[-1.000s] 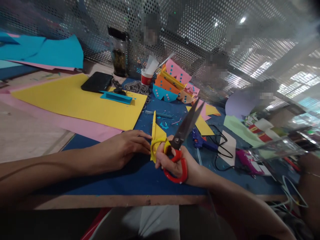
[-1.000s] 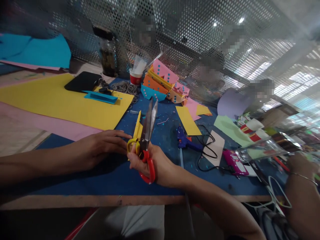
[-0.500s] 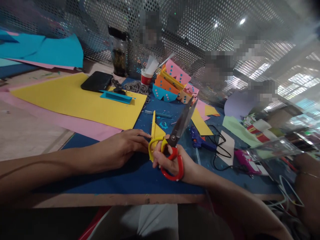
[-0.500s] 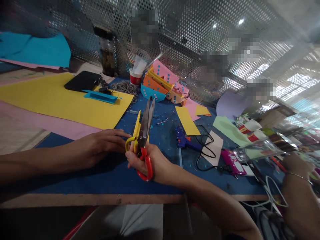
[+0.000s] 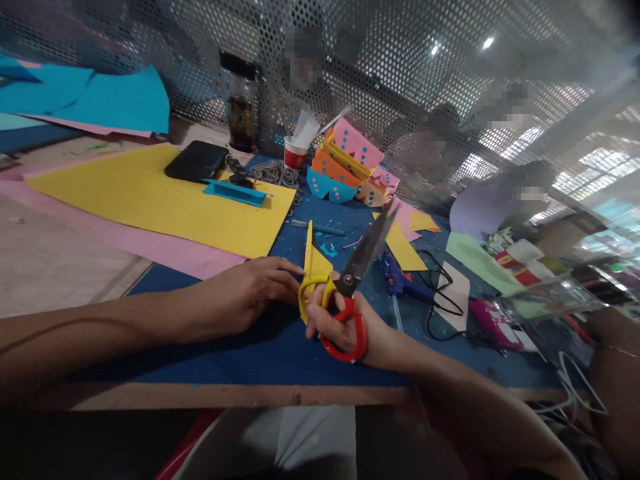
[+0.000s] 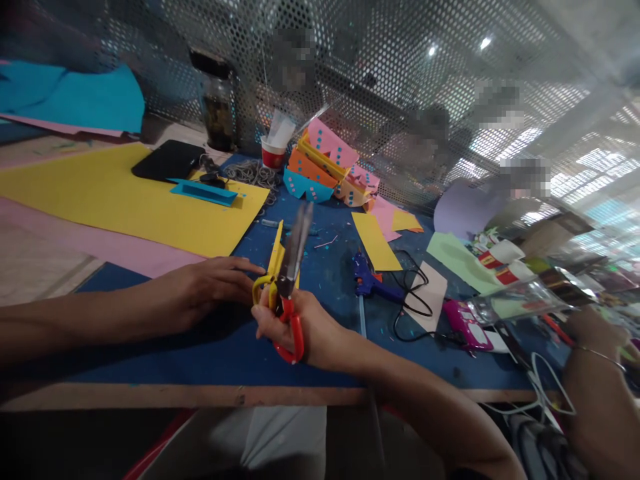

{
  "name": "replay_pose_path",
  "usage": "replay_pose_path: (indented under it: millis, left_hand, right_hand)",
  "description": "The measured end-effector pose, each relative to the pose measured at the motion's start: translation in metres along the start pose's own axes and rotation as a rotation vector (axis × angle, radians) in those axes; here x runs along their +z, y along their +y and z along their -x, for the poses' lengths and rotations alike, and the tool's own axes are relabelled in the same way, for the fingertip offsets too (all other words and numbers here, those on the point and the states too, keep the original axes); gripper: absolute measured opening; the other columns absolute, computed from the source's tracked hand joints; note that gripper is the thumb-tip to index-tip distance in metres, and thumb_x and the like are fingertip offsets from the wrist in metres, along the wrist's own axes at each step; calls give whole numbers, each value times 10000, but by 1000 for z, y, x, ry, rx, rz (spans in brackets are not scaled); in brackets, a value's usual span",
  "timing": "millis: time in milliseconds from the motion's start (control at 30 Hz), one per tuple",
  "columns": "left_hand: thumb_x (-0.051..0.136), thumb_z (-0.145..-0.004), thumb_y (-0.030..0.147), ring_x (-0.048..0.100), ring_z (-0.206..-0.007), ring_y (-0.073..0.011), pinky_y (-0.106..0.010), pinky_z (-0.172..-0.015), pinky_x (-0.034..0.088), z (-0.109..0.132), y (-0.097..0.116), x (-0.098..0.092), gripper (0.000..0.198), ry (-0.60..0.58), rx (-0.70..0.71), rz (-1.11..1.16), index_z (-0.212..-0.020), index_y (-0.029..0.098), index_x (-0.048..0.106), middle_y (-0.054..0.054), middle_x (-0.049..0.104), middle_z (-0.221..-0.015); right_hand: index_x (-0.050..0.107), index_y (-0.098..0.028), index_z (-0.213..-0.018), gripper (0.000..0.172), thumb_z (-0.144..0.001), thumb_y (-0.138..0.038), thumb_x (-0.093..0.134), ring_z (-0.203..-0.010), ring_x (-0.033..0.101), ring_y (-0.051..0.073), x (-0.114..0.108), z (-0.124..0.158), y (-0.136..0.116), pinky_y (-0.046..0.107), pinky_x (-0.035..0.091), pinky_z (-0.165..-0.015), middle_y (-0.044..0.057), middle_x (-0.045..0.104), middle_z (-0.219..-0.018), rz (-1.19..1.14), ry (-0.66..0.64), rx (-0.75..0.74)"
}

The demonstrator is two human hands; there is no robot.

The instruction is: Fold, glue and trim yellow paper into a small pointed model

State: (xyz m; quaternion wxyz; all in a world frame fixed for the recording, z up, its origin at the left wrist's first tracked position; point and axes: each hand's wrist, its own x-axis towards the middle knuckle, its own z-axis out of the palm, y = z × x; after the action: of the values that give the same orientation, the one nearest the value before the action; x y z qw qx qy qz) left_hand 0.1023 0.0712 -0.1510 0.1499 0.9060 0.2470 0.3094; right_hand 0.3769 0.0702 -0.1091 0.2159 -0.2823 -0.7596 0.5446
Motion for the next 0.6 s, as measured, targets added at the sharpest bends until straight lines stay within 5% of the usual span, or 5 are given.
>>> replay_pose_path:
  millis: [600]
  left_hand:
    - [464,-828,-129,731,-1396,-254,-404,-1235,601,-4,-1,-1,622,6,8,23,-1161,226,853,-32,891,-1249]
  right_hand:
    - [655,-234,-817,457,-1101,-575,761,-718,597,162,5,-2,4,330,495,-677,-7,626,-797,7,-12,9]
